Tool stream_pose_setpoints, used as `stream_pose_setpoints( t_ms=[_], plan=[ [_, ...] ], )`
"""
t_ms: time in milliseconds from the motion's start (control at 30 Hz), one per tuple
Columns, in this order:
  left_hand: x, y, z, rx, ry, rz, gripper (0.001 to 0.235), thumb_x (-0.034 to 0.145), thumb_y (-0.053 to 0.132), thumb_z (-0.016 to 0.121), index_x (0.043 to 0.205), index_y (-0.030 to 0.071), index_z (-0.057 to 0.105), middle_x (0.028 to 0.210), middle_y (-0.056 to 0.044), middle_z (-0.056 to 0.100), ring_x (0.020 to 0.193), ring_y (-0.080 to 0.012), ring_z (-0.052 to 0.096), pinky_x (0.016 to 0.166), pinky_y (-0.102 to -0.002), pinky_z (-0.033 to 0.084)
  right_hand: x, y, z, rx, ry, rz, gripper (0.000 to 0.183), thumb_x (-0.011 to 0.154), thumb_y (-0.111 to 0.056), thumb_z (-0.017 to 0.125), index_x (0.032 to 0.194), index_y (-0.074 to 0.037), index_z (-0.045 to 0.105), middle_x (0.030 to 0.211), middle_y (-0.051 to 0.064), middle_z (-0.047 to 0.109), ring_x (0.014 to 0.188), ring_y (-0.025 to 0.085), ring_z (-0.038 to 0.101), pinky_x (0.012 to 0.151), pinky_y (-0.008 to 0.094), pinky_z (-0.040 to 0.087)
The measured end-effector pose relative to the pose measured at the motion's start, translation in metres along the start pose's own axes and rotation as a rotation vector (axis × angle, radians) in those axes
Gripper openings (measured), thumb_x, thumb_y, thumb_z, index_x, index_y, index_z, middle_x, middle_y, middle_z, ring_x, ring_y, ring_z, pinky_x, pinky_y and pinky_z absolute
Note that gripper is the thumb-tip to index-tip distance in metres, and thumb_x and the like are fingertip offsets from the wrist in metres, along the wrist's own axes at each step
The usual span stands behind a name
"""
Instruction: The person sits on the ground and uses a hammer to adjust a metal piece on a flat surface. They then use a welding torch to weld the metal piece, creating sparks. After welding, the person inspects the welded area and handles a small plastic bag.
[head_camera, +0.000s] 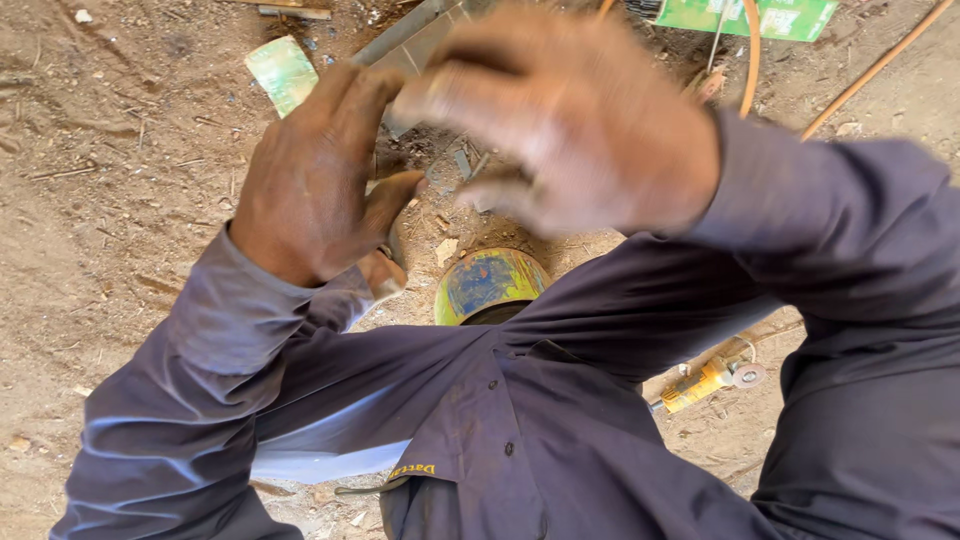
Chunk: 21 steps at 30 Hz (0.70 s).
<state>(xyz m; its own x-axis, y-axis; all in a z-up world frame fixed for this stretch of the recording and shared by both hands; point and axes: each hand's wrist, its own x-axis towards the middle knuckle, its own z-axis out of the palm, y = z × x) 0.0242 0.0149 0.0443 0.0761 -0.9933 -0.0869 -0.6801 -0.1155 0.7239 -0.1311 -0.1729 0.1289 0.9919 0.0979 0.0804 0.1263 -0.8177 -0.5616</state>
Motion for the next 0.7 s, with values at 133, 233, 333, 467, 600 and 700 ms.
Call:
stream_pose_setpoints(
  t_ms=[133, 233, 333, 467, 600, 700],
  plan=[
    [-0.003, -0.013, 0.012, 0.153, -0.197, -0.017, 0.053, 0.091, 0.006, 0.068, 0.141, 0.006, 0.051, 0.118, -0.017, 0.060, 0.106, -0.0395, 0.065, 0.084, -0.049, 0.054, -0.014, -0.056, 0.003, 0.378, -0.002, -0.056, 0.030, 0.091, -0.016, 0.073, 0.119, -0.008, 0.066, 0.118, 0.010, 0.070, 0.106, 0.030, 0.068, 0.082, 0.039, 0.056],
    [-0.005, -0.009, 0.014, 0.153, -0.138, 0.220, 0.079, 0.078, 0.028, 0.073, 0.146, -0.002, 0.044, 0.124, -0.029, 0.056, 0.104, -0.0444, 0.060, 0.083, -0.048, 0.053, -0.029, -0.081, 0.010, 0.425, 0.008, -0.093, 0.030, 0.090, -0.017, 0.072, 0.118, -0.008, 0.066, 0.116, 0.010, 0.069, 0.105, 0.030, 0.068, 0.081, 0.040, 0.056],
    [-0.003, -0.004, 0.012, 0.333, -0.611, -0.182, 0.089, 0.083, 0.041, 0.075, 0.157, 0.007, 0.040, 0.124, -0.018, 0.061, 0.104, -0.0361, 0.064, 0.086, -0.044, 0.055, -0.041, -0.074, 0.014, 0.376, 0.047, -0.044, 0.030, 0.090, -0.017, 0.072, 0.117, -0.007, 0.066, 0.114, 0.011, 0.069, 0.103, 0.031, 0.067, 0.080, 0.040, 0.055],
    [0.000, -0.005, 0.011, 0.403, -0.471, -0.129, 0.086, 0.074, 0.032, 0.077, 0.149, 0.000, 0.048, 0.128, -0.025, 0.061, 0.104, -0.0408, 0.064, 0.085, -0.046, 0.055, -0.059, -0.051, 0.008, 0.369, 0.058, 0.000, 0.030, 0.089, -0.017, 0.072, 0.116, -0.006, 0.067, 0.112, 0.011, 0.068, 0.101, 0.031, 0.067, 0.078, 0.041, 0.055],
    [0.002, -0.008, 0.015, 0.380, -0.527, -0.182, 0.085, 0.074, 0.031, 0.079, 0.147, -0.001, 0.050, 0.122, -0.022, 0.061, 0.097, -0.0371, 0.065, 0.083, -0.045, 0.055, -0.070, -0.039, 0.008, 0.349, 0.043, 0.003, 0.030, 0.088, -0.017, 0.072, 0.115, -0.005, 0.067, 0.110, 0.012, 0.068, 0.099, 0.032, 0.067, 0.076, 0.042, 0.054],
    [0.001, -0.006, 0.013, 0.384, -0.530, -0.156, 0.088, 0.073, 0.028, 0.081, 0.150, 0.001, 0.049, 0.119, -0.019, 0.061, 0.095, -0.0345, 0.064, 0.080, -0.043, 0.055, -0.070, -0.038, 0.007, 0.275, 0.026, 0.049, 0.030, 0.088, -0.017, 0.072, 0.114, -0.005, 0.067, 0.109, 0.013, 0.067, 0.098, 0.032, 0.067, 0.075, 0.042, 0.053]
  ],
)
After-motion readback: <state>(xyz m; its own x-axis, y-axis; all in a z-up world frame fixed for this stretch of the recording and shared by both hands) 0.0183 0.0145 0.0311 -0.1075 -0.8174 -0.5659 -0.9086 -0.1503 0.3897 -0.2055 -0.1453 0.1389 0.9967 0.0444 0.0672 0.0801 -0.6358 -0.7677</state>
